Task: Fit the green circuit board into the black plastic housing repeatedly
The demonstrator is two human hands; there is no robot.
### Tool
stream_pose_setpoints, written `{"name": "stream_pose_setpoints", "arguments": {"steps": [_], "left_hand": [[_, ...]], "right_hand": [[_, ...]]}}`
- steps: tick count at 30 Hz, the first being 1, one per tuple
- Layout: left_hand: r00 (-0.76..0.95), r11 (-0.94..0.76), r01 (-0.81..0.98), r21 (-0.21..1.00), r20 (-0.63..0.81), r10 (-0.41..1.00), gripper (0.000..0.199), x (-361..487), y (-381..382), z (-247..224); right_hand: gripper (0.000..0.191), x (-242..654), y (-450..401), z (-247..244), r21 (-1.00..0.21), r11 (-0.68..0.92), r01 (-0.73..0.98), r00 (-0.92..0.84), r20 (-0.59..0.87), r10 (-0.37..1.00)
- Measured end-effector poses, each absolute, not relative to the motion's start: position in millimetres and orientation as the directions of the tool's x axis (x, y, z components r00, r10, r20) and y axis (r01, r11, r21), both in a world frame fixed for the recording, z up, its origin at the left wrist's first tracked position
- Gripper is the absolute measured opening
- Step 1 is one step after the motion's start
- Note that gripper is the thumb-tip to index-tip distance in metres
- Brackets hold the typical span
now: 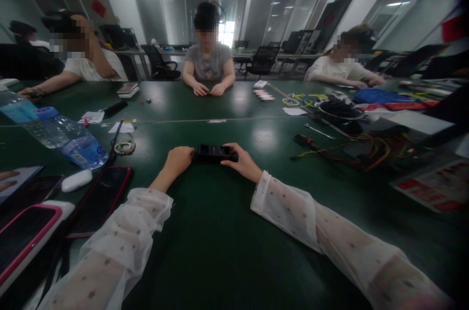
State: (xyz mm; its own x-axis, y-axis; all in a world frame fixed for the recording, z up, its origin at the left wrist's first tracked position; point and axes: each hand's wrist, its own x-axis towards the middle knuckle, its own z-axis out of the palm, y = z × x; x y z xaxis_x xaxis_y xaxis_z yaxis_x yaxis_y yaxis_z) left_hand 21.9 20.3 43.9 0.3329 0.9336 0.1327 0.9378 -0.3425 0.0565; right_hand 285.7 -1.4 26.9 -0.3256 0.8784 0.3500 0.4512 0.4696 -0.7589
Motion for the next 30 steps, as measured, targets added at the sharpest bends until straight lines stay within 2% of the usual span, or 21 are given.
{"name": "stream_pose_setpoints", "arguments": {"steps": [5,10,14,23,30], "left_hand": [[0.332,-0.343,0.937,0.07,0.142,0.933,0.03,21.3,20.7,42.4],[0.333,-0.34,0.94,0.026,0.145,0.932,0.033,22.0,22.0,40.6],[0.335,-0.344,0.938,0.039,0.155,0.929,0.033,22.3,22.2,40.1],[0.364,-0.38,0.922,0.074,0.168,0.916,0.034,20.1,23.5,39.4],[0.357,-0.374,0.925,0.067,0.183,0.916,0.033,20.2,24.0,37.4]], "right_hand": [[0.051,283.8,-1.3,25.2,-0.758,0.514,0.401,-0.276,0.435,0.857],[0.051,284.2,1.0,22.1,-0.737,0.53,0.42,0.073,0.609,0.789],[0.052,291.4,12.5,10.4,-0.78,0.444,0.442,0.217,0.573,0.79],[0.056,303.0,29.0,-10.8,-0.856,0.251,0.451,0.299,0.411,0.861],[0.056,304.6,29.5,-14.4,-0.793,0.237,0.561,0.305,0.465,0.831]]}}
